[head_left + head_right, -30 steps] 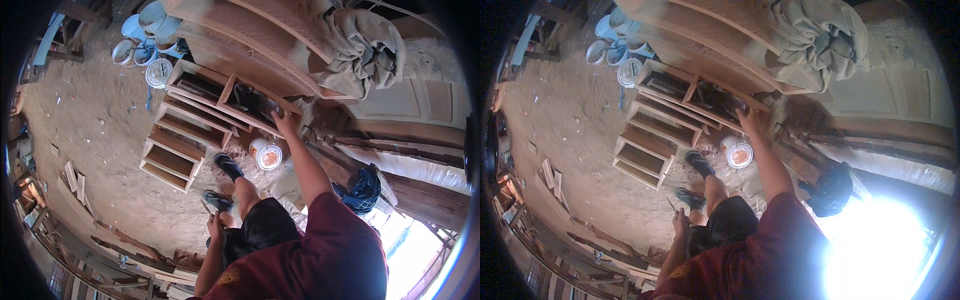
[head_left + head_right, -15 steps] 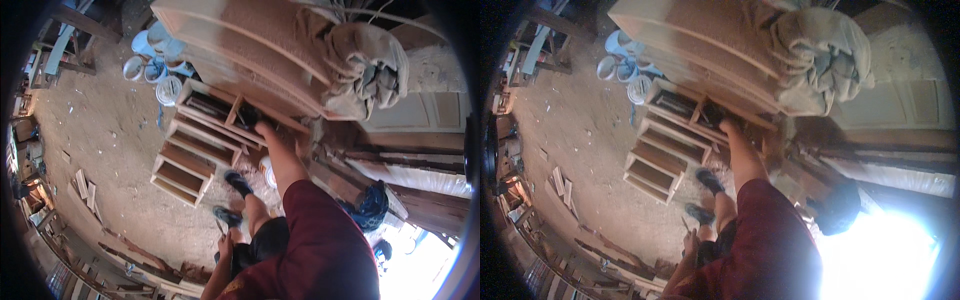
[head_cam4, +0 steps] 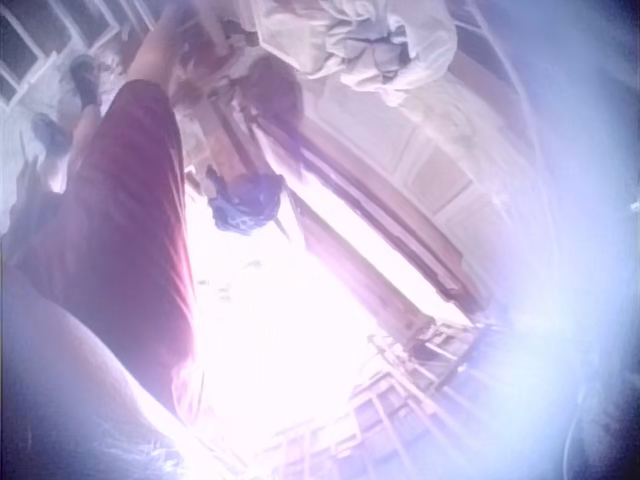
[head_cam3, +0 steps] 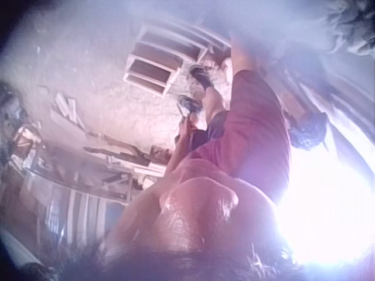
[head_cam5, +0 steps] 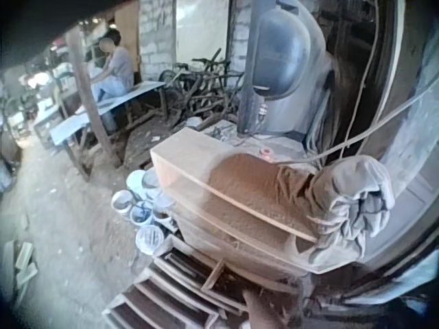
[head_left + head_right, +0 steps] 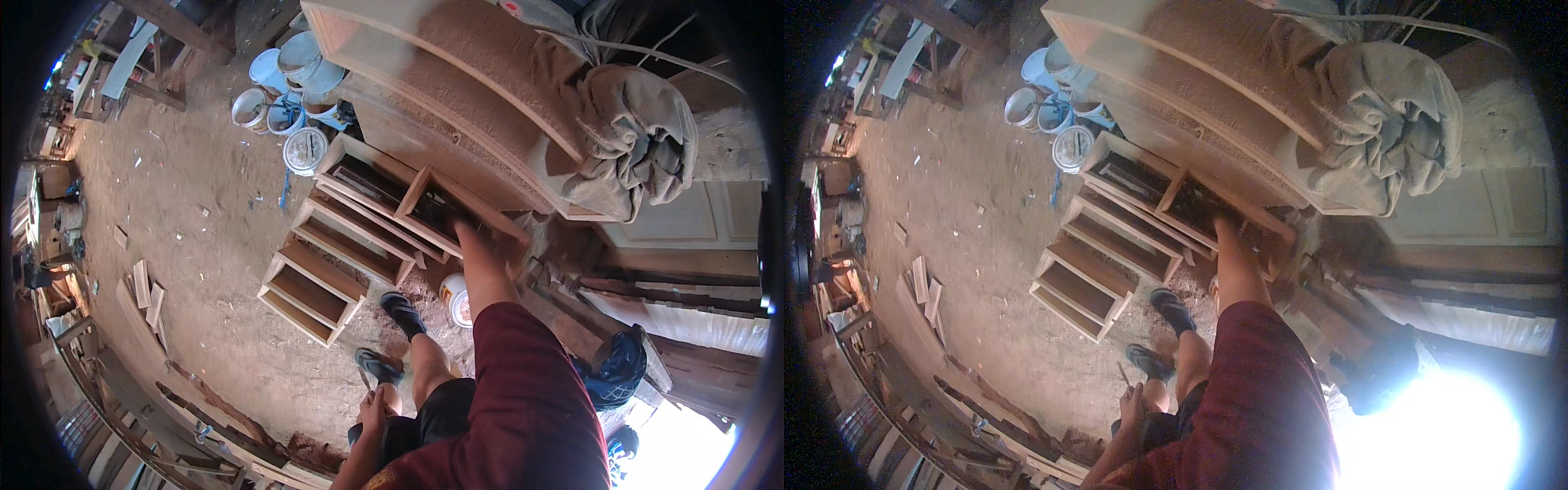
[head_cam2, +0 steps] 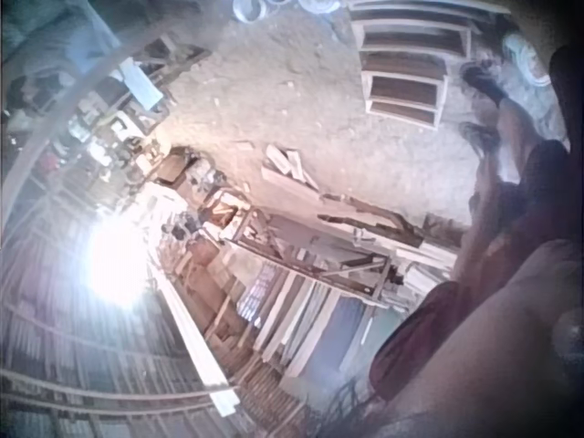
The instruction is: The person assembles a small wooden box by hand, fitting side panels into grooves and tapping them into place. They then stand, move the box, and handle a container of wood shavings before returning to the box.
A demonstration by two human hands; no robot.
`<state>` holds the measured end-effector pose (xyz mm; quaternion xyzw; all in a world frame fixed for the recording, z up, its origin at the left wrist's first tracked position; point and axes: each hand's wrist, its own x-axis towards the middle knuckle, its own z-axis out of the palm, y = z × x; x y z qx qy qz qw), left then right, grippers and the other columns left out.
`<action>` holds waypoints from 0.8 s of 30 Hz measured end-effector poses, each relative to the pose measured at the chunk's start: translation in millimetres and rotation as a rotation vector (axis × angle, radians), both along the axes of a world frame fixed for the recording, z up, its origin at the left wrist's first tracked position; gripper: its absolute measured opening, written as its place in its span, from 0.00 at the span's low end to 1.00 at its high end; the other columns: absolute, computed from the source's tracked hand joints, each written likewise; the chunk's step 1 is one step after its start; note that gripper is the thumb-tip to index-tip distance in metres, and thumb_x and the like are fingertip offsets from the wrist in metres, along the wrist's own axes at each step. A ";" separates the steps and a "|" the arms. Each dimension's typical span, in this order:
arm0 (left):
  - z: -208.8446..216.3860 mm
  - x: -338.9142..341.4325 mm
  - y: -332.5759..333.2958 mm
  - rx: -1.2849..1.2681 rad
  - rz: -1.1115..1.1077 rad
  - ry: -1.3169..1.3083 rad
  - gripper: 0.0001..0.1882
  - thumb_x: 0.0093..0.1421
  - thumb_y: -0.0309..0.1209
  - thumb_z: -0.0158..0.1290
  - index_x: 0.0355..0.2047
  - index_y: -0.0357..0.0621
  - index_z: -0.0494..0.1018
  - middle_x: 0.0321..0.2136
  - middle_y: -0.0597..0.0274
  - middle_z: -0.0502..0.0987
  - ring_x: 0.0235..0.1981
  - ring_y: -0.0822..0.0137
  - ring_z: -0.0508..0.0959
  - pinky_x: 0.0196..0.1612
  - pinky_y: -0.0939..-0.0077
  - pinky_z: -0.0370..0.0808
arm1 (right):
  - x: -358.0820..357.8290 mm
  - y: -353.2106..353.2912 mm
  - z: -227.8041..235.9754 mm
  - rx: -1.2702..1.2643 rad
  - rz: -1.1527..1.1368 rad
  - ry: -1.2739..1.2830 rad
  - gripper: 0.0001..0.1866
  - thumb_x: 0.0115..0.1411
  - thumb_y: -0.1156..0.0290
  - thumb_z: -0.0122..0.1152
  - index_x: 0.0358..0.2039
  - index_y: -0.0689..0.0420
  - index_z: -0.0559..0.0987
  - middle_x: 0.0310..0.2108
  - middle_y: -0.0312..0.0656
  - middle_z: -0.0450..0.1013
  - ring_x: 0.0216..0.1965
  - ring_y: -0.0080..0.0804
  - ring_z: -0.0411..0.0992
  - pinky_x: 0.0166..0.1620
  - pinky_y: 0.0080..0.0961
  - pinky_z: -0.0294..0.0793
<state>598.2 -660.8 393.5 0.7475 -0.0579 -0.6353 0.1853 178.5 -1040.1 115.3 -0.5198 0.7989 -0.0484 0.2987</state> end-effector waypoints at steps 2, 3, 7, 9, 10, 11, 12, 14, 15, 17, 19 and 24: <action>16.3 -7.0 -19.6 0.015 -0.044 -0.013 0.18 0.65 0.42 0.57 0.24 0.44 0.69 0.14 0.68 0.67 0.13 0.74 0.67 0.18 0.80 0.64 | -11.8 10.8 -13.8 -0.065 0.022 0.049 0.25 0.62 0.59 0.54 0.56 0.59 0.74 0.53 0.61 0.71 0.56 0.55 0.69 0.60 0.43 0.67; 24.8 -5.6 -27.1 0.022 -0.079 -0.015 0.18 0.65 0.42 0.56 0.24 0.44 0.69 0.13 0.68 0.67 0.12 0.74 0.66 0.17 0.81 0.63 | -19.6 21.4 -18.5 -0.111 0.022 0.077 0.24 0.62 0.60 0.54 0.56 0.59 0.74 0.52 0.61 0.71 0.55 0.55 0.70 0.59 0.43 0.68; 19.2 5.1 -22.2 -0.111 -0.203 -0.079 0.19 0.65 0.41 0.56 0.21 0.47 0.66 0.12 0.69 0.66 0.12 0.76 0.66 0.17 0.79 0.61 | -22.3 47.3 22.3 -0.145 0.053 0.109 0.23 0.60 0.62 0.57 0.53 0.59 0.76 0.48 0.61 0.75 0.52 0.56 0.73 0.56 0.44 0.71; 15.9 -2.1 5.6 -0.083 -0.075 -0.065 0.19 0.65 0.41 0.56 0.21 0.48 0.66 0.12 0.69 0.66 0.12 0.76 0.66 0.17 0.79 0.62 | 22.7 23.6 127.5 -0.016 0.164 0.036 0.22 0.59 0.65 0.59 0.53 0.58 0.75 0.45 0.58 0.76 0.50 0.57 0.73 0.55 0.45 0.72; 10.9 7.8 6.5 -0.074 -0.089 -0.025 0.19 0.65 0.41 0.56 0.20 0.48 0.65 0.12 0.69 0.66 0.13 0.76 0.66 0.17 0.79 0.62 | 14.3 36.6 152.3 -0.093 0.089 0.056 0.23 0.57 0.68 0.62 0.53 0.59 0.75 0.44 0.56 0.77 0.48 0.55 0.74 0.53 0.45 0.73; 0.8 20.8 9.2 -0.067 -0.109 -0.018 0.20 0.65 0.41 0.56 0.20 0.49 0.65 0.12 0.68 0.66 0.12 0.76 0.66 0.17 0.79 0.62 | 3.8 52.2 167.3 -0.124 0.045 0.073 0.23 0.57 0.69 0.62 0.53 0.58 0.75 0.43 0.56 0.77 0.47 0.56 0.75 0.52 0.45 0.74; -14.0 34.8 15.1 -0.061 -0.126 -0.012 0.20 0.65 0.41 0.56 0.20 0.49 0.64 0.12 0.68 0.66 0.12 0.76 0.65 0.17 0.79 0.62 | -6.1 67.2 182.3 -0.156 0.005 0.091 0.23 0.57 0.69 0.61 0.54 0.57 0.75 0.43 0.57 0.77 0.47 0.56 0.75 0.51 0.45 0.74; -19.3 49.9 15.2 -0.043 -0.125 0.010 0.20 0.65 0.40 0.57 0.20 0.50 0.63 0.12 0.68 0.65 0.10 0.75 0.64 0.16 0.78 0.63 | -15.3 92.0 219.0 -0.241 -0.033 0.102 0.23 0.57 0.69 0.61 0.55 0.55 0.75 0.42 0.58 0.77 0.45 0.56 0.75 0.49 0.45 0.75; -15.9 52.2 15.0 -0.036 -0.102 0.012 0.20 0.65 0.40 0.57 0.20 0.50 0.63 0.12 0.68 0.65 0.10 0.75 0.64 0.16 0.78 0.63 | -12.5 100.6 240.7 -0.294 -0.033 0.091 0.23 0.57 0.70 0.61 0.55 0.54 0.75 0.41 0.58 0.77 0.45 0.56 0.75 0.48 0.45 0.75; -9.7 68.9 17.9 -0.023 -0.068 0.002 0.20 0.65 0.40 0.57 0.20 0.50 0.62 0.12 0.68 0.65 0.10 0.74 0.64 0.15 0.77 0.64 | -6.6 123.0 287.2 -0.369 -0.083 0.085 0.23 0.57 0.70 0.60 0.55 0.53 0.75 0.41 0.59 0.76 0.44 0.56 0.75 0.47 0.45 0.75; -6.7 90.5 21.9 -0.052 -0.172 -0.031 0.20 0.64 0.40 0.57 0.20 0.50 0.62 0.12 0.68 0.65 0.10 0.74 0.64 0.15 0.76 0.64 | -4.3 148.5 316.1 -0.407 -0.170 0.097 0.23 0.56 0.71 0.60 0.54 0.52 0.76 0.40 0.59 0.76 0.43 0.56 0.76 0.46 0.44 0.75; -11.1 154.4 36.6 -0.106 -0.363 -0.163 0.22 0.63 0.40 0.58 0.18 0.50 0.61 0.12 0.70 0.63 0.11 0.75 0.62 0.15 0.75 0.59 | -20.4 231.5 357.7 -0.547 -0.435 0.043 0.19 0.57 0.72 0.56 0.50 0.57 0.77 0.40 0.53 0.78 0.41 0.50 0.77 0.48 0.36 0.74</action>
